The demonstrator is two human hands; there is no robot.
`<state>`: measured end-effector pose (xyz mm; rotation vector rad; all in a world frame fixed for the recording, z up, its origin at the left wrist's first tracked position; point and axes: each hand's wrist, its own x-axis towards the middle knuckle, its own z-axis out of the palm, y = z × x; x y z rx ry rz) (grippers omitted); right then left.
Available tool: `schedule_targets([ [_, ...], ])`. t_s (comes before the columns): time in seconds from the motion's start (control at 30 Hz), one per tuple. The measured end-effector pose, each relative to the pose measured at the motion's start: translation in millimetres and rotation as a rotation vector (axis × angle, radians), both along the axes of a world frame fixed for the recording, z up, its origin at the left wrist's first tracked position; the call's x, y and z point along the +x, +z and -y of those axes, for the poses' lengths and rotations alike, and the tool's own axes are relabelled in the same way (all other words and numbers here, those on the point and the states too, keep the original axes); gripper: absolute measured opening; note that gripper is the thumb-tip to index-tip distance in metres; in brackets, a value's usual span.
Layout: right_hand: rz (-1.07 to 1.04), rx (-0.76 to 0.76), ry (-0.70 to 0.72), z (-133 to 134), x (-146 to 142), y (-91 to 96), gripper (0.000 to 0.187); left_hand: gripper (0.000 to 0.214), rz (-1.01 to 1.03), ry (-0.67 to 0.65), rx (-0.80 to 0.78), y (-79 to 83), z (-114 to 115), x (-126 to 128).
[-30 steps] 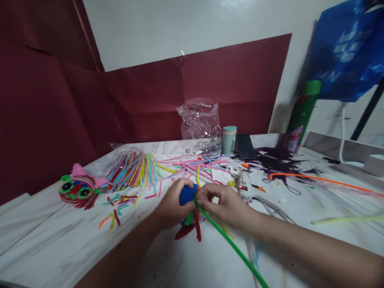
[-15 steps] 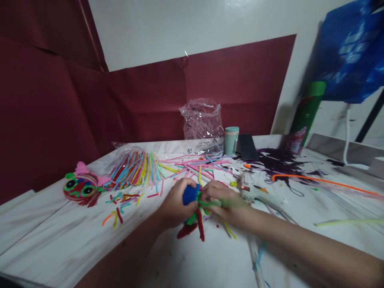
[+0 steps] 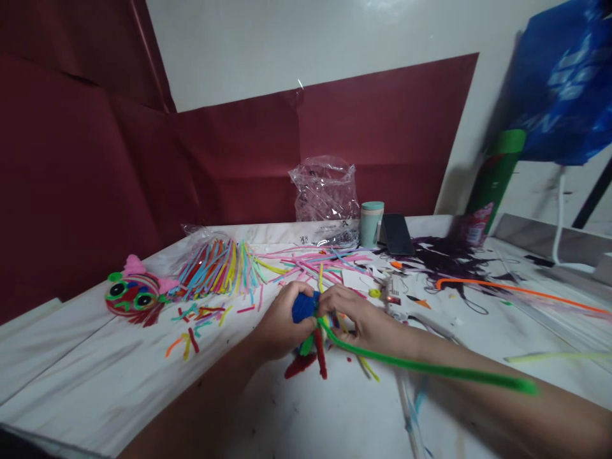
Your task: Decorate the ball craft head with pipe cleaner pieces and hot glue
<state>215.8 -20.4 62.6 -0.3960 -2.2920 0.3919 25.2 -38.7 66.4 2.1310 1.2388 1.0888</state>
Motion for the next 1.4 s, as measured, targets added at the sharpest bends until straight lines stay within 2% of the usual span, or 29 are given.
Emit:
schedule_targets([
  [0.1, -0.023, -0.052, -0.036, -1.0, -3.1, 1.1, 0.003, 0.033, -0.026, -0.009, 0.021, 0.0, 0.6, 0.2],
  [0.23, -0.054, -0.296, -0.132, -2.2, -8.7, 2.9, 0.014, 0.031, -0.034, -0.018, 0.038, 0.3, 2.0, 0.9],
  [0.33, -0.084, -0.495, -0.121, -4.5, -10.7, 2.4, 0.012, 0.031, -0.023, -0.048, 0.037, 0.9, 2.8, 0.3],
  [0.43, -0.095, -0.585, -0.111, -5.8, -10.8, 1.8, 0.014, 0.034, -0.031, -0.065, 0.036, 0.6, 2.9, -0.3],
  [0.67, -0.147, -0.626, -0.109, -3.4, -13.4, 2.4, 0.025, 0.031, -0.023, -0.026, 0.033, -2.0, 1.4, 1.2],
  [0.83, -0.172, -0.701, -0.116, -4.9, -17.1, 0.1, 0.034, 0.031, -0.043, -0.060, 0.013, 2.2, 2.2, -0.5],
  [1.0, -0.208, -0.656, -0.094, -6.1, -19.6, -3.0, 0.032, 0.037, -0.074, -0.083, 0.007, 4.1, 1.9, -3.6],
  [1.2, -0.247, -0.613, -0.157, -1.5, -21.3, -3.9, 0.029, 0.034, -0.063, -0.081, 0.002, 3.8, 2.3, -1.8],
  [1.4, -0.259, -0.667, -0.153, 0.5, -21.6, -1.9, 0.031, 0.029, -0.043, -0.079, -0.011, 3.1, 3.4, -0.1],
])
